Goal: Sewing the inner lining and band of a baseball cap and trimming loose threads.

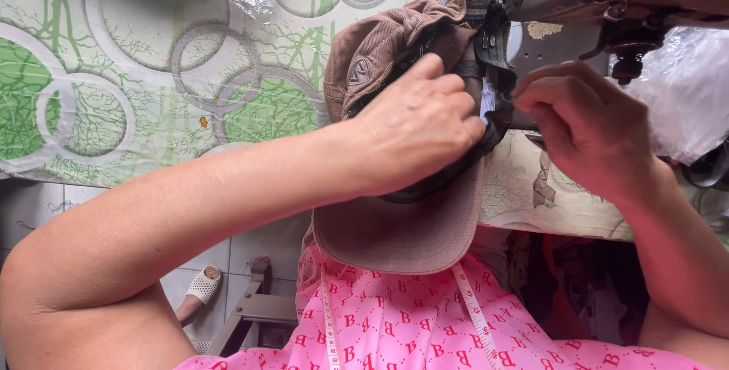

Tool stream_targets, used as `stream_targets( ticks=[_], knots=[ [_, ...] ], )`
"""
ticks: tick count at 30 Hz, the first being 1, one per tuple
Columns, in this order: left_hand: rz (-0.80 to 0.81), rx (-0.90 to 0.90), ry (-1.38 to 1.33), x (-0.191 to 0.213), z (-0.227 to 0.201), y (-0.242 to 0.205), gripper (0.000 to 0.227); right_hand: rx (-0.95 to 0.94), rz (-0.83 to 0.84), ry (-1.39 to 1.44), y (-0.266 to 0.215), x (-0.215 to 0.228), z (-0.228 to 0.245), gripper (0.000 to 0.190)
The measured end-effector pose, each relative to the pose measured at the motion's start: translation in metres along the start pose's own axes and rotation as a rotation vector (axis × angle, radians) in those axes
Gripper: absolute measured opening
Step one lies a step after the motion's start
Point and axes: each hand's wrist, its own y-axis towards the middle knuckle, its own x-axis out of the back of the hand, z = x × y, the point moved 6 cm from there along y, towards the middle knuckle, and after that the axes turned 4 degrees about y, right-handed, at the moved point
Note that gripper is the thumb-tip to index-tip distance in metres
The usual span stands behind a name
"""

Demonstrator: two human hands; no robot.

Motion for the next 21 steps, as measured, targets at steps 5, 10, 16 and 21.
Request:
stream_targets(
  ticks=[5,10,16,21],
  knots=[
    [-0.014,-0.06,0.074,-0.001,-0.022,-0.003,0.019,0.044,0.016,-0.074,-0.008,-0.01,0.015,0.017],
    [0.108,-0.017,-0.111,-0.007,-0.005,-0.001,0.008,-0.098,0.084,-0.335,-0.052,-0.024,0.028,0.03],
    [0.139,-0.058,-0.152,-0.024,-0.004,0.006,0.02,0.124,-0.048,-0.24,-0.04,-0.049,0.072,0.029],
    [0.115,-0.11,0.003,0.004,-0.006,-0.004,0.02,0.149,-0.142,-0.07,-0.046,-0.042,0.08,0.023]
  ],
)
